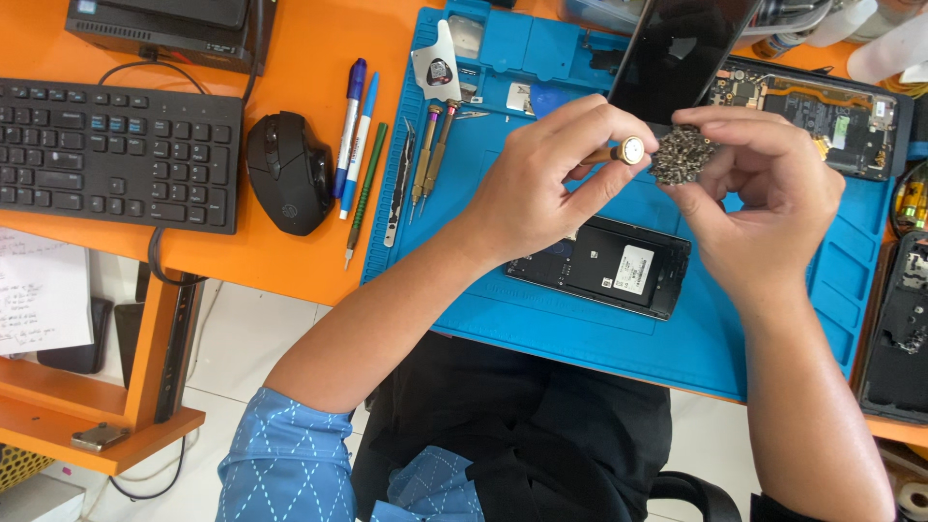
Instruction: The person uses a screwdriver to remove screws from a disassembled electronic device placed on a blue mat. They then use a magnetic tool to pick up and organize the small screws from the mat.
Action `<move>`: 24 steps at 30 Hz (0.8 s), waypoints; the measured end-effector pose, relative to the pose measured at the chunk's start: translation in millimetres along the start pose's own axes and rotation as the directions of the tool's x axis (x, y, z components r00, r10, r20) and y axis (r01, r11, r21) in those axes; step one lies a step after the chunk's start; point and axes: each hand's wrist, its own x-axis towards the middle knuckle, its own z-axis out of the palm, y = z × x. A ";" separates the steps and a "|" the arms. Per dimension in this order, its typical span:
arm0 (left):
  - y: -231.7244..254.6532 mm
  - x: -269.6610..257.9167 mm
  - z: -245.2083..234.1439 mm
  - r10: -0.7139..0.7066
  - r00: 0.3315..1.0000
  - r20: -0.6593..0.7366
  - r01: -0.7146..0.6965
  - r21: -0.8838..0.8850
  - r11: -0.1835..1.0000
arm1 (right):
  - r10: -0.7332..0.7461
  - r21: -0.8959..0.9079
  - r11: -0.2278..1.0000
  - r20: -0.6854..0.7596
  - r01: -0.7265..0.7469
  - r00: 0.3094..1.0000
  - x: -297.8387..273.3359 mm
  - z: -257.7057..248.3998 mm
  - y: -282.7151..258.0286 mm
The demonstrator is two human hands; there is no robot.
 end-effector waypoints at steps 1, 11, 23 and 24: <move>0.2 -0.1 0.2 0.001 1.000 0.002 -0.001 -0.005 1.000 | 0.003 -0.004 1.000 -0.001 -0.003 1.000 0.0 -0.6 -0.2; -1.4 -1.7 0.4 -0.014 1.000 -0.001 0.014 0.019 1.000 | -0.005 0.005 1.000 -0.012 0.006 1.000 -0.4 -1.8 2.0; -0.6 -2.3 -0.8 -0.024 1.000 0.014 0.024 0.020 1.000 | -0.031 0.000 1.000 -0.017 0.031 0.999 -1.0 -4.5 4.1; -0.2 -2.1 -0.9 -0.020 1.000 0.014 0.020 0.021 1.000 | -0.028 0.000 1.000 -0.022 0.028 0.999 -1.5 -4.7 4.4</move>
